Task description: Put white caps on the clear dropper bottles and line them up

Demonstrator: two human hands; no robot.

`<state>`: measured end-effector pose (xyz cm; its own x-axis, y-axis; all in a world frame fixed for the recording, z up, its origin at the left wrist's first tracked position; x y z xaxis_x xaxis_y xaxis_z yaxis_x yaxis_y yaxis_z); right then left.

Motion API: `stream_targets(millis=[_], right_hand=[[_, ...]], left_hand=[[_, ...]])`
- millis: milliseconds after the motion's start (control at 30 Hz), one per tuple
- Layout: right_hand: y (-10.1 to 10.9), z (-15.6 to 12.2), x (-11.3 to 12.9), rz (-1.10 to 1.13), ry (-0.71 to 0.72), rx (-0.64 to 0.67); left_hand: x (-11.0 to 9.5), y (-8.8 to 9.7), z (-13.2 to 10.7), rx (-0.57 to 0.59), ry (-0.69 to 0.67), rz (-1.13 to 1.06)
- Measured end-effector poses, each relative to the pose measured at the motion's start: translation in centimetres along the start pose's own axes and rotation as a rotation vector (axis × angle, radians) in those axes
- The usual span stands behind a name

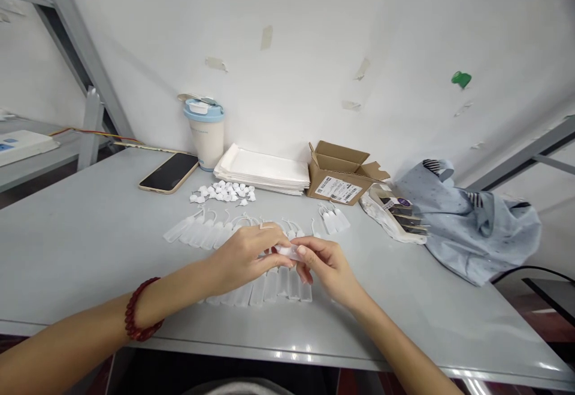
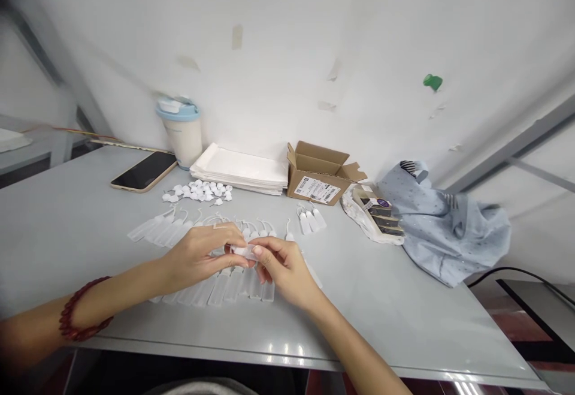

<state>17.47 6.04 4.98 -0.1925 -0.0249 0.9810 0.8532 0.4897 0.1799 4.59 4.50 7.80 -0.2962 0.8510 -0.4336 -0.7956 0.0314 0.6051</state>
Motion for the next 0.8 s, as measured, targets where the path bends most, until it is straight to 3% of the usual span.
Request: stream_targets(millis=[300,400,533,667,800], right_hand=[[1.8,0.0,0.2,0.108,0.062,-0.223],[2.2,-0.4,0.7,0.022,0.127,-0.286],[1.4,-1.4,2.1,-0.291,0.325,-0.309],[0.2,-2.3,3.3,-0.490,0.556,-0.313],[0.2,-2.6,3.6,-0.543,0.647,-0.354]], left_hand=[[-1.6,2.4,0.3,-0.184,-0.144,0.194],[-1.1,2.2,0.7,-0.122,-0.052,0.128],[0.2,1.7,0.7,-0.040,0.146,0.007],[0.3,0.7,0.5,0.066,0.141,-0.076],[0.5,-0.1,0.3,0.171,0.159,-0.118]])
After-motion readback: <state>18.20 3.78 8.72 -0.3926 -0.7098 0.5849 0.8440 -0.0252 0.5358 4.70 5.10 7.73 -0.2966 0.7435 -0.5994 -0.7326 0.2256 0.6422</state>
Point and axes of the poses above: each hand's wrist, its own z-axis towards the middle knuckle, its own y-axis out of the back of the hand, x = y × z, the point moved 7 cm from there along z, towards the middle knuckle, and after that the axes turned 10 degrees about -y, right-handed, at the moved point
